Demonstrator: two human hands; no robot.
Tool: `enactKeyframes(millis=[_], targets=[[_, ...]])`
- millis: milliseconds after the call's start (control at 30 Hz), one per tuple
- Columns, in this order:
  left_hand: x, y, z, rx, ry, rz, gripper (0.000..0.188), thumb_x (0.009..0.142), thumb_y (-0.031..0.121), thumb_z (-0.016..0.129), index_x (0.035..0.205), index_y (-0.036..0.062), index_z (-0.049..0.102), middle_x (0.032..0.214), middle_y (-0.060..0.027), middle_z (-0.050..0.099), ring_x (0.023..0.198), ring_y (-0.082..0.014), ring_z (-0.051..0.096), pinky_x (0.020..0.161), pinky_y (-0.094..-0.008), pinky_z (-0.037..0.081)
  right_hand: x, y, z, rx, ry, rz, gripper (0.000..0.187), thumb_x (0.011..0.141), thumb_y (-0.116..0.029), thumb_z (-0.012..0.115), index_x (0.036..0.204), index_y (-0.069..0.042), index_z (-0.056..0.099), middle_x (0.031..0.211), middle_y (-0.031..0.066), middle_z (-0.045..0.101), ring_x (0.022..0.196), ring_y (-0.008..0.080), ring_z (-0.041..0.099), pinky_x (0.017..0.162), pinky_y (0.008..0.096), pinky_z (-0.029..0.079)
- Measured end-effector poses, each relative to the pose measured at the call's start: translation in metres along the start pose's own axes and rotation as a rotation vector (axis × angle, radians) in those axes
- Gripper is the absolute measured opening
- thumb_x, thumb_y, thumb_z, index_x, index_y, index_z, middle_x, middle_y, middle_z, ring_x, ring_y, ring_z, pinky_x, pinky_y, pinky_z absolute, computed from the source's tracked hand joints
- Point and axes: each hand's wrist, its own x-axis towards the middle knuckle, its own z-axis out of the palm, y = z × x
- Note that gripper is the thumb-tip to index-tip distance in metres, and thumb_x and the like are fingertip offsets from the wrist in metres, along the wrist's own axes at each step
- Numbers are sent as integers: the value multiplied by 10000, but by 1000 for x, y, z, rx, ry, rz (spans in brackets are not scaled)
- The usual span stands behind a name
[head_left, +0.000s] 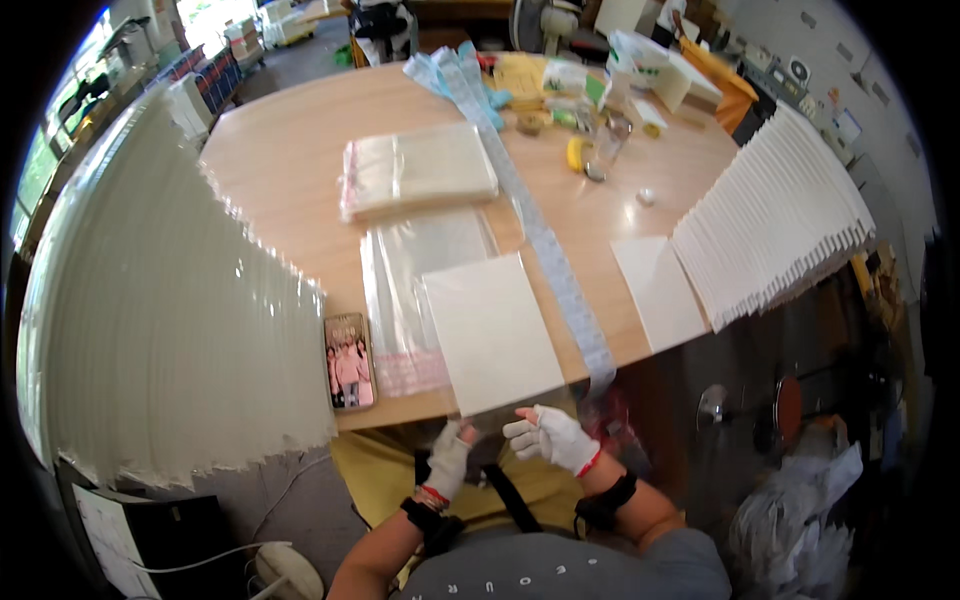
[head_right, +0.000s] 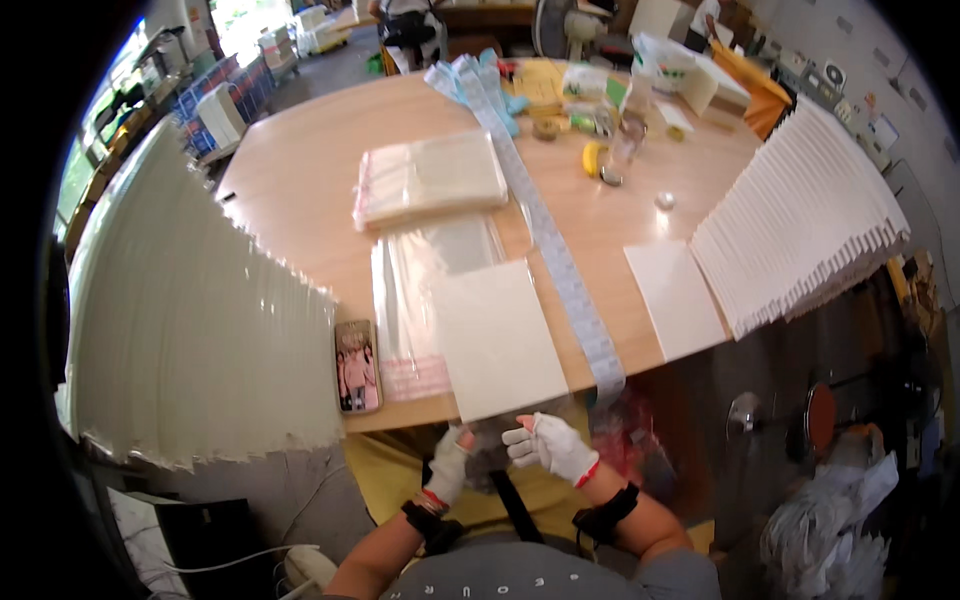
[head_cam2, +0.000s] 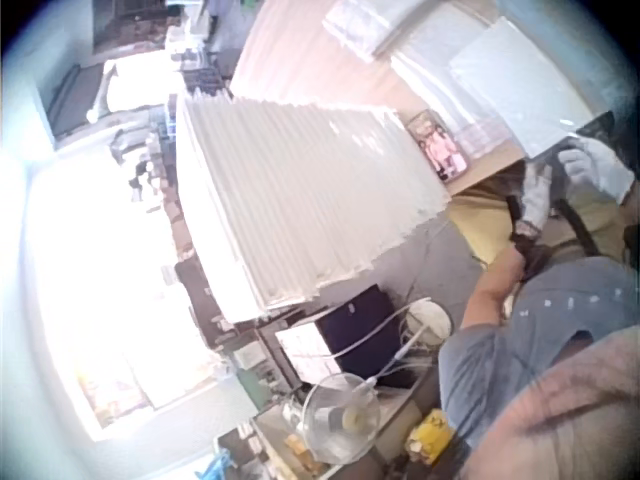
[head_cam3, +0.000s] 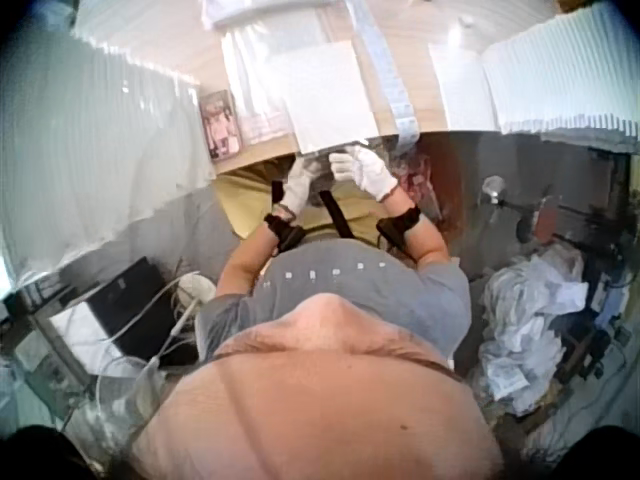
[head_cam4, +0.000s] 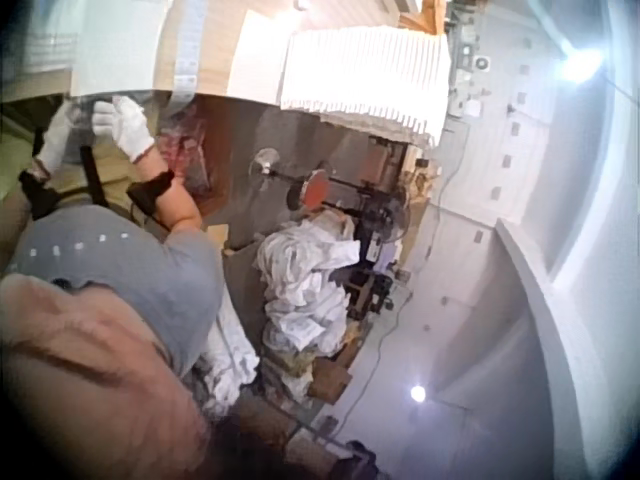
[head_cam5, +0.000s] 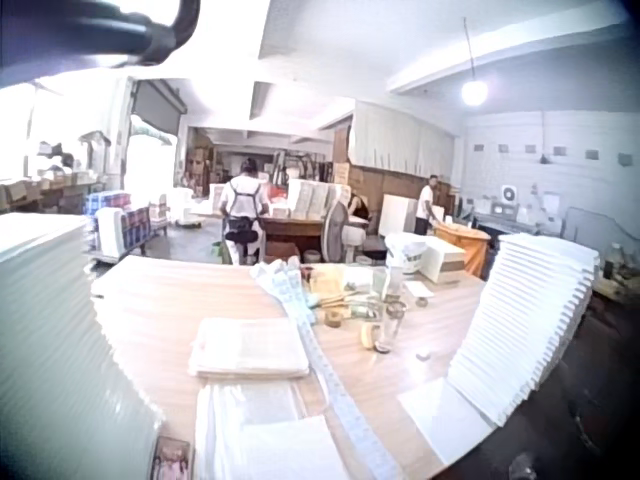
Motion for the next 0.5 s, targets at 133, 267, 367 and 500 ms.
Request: enactKeyframes(millis=[133,267,367,500], targets=[[1,12,-19,247,-24,60,307,964,267,506,971,-14,629,848,-85,622,792,-147,558,725,-289,451,13,11,21,-27,19,10,243,953,-236,495,1101,-45,519,1005,146,624,844,264,642,710,390,543],[1,16,-20,382,8,8,302,965,263,489,945,-7,622,829,-75,624,768,-145,555,714,-301,453,24,27,46,444,-6,-66,279,960,-223,439,1149,-21,473,1130,180,582,1001,338,602,880,475,492],[2,15,-21,236,-23,19,348,974,300,473,983,-12,626,870,-82,640,819,-144,574,741,-300,461,8,26,52,357,-14,-82,262,965,-185,438,1161,-10,440,1136,160,570,943,282,608,798,410,516],[-2,13,-27,99,-89,-74,492,979,419,447,1140,-12,620,1023,-60,665,927,-119,585,835,-251,451,2,15,51,-666,48,-116,138,900,-129,547,931,4,569,822,61,601,781,204,599,654,315,500]])
